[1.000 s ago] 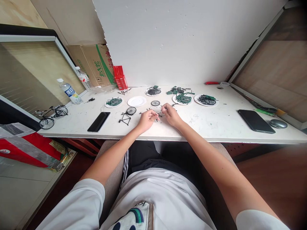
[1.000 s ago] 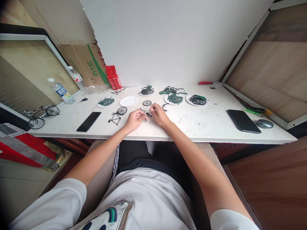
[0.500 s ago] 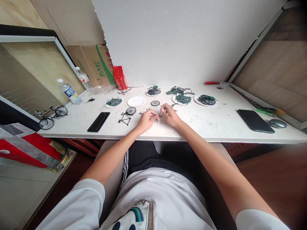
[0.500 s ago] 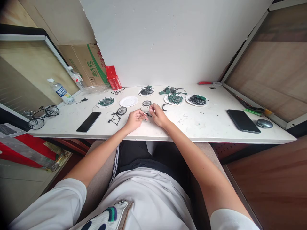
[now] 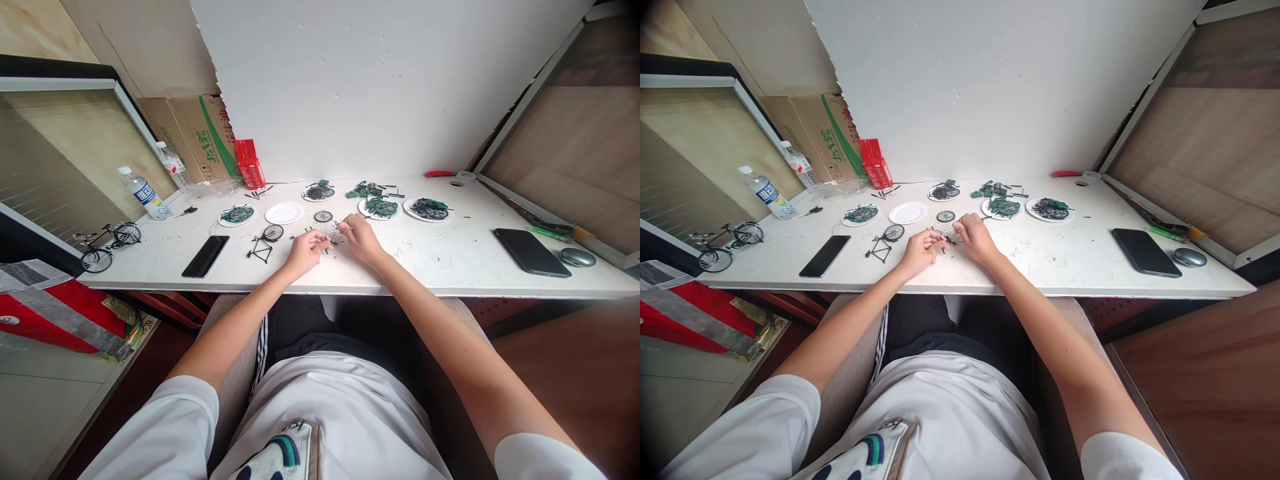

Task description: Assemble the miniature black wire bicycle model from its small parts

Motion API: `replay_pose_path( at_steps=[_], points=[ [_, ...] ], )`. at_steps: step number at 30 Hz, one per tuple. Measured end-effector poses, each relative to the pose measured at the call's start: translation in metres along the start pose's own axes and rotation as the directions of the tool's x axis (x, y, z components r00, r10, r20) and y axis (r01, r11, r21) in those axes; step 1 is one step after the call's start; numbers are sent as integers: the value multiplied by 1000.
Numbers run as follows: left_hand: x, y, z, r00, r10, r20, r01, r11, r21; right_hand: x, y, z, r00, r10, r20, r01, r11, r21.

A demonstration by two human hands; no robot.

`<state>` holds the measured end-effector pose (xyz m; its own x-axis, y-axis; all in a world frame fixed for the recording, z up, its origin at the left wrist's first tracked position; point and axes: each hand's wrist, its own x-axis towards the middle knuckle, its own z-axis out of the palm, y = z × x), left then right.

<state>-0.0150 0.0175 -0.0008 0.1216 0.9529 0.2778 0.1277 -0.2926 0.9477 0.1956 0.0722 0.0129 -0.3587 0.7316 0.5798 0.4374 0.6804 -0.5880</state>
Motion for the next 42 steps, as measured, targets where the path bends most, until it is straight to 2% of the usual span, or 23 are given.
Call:
replay_pose_path(
  at_steps=[5, 12, 17, 21, 24, 26, 31, 35, 42],
  points=[
    [1, -4, -2, 999, 41, -17, -41, 998, 47, 8, 22, -29, 999, -29, -44, 23, 991, -133],
    [2, -6, -4, 994, 100, -35, -96, 990, 106, 6, 67, -66, 995, 61, 83, -39, 970, -241],
    [1, -7, -4, 993, 114, -35, -110, 988, 105, 1, 79, -74, 981, 97, 168, -50, 963, -264],
    [1, -6, -4, 992, 119, -37, -114, 988, 107, 1, 73, -70, 978, 107, 181, -53, 958, -283],
    [1, -4, -3, 993, 111, -42, -106, 989, 106, 4, 57, -60, 990, 48, 130, -12, 964, -264],
    [1, -4, -3, 994, 104, -45, -98, 989, 106, 5, 42, -48, 995, -17, 101, 43, 964, -262],
    [2, -5, -3, 995, 95, -43, -90, 990, 112, 2, 19, -10, 978, -82, 191, 131, 957, -259],
    [2, -5, -2, 995, 94, -34, -90, 990, 109, -5, 21, 3, 975, -40, 217, 103, 952, -289],
    [2, -6, -2, 995, 93, -21, -91, 990, 107, -9, 26, 5, 962, -21, 273, 94, 963, -254]
  ],
)
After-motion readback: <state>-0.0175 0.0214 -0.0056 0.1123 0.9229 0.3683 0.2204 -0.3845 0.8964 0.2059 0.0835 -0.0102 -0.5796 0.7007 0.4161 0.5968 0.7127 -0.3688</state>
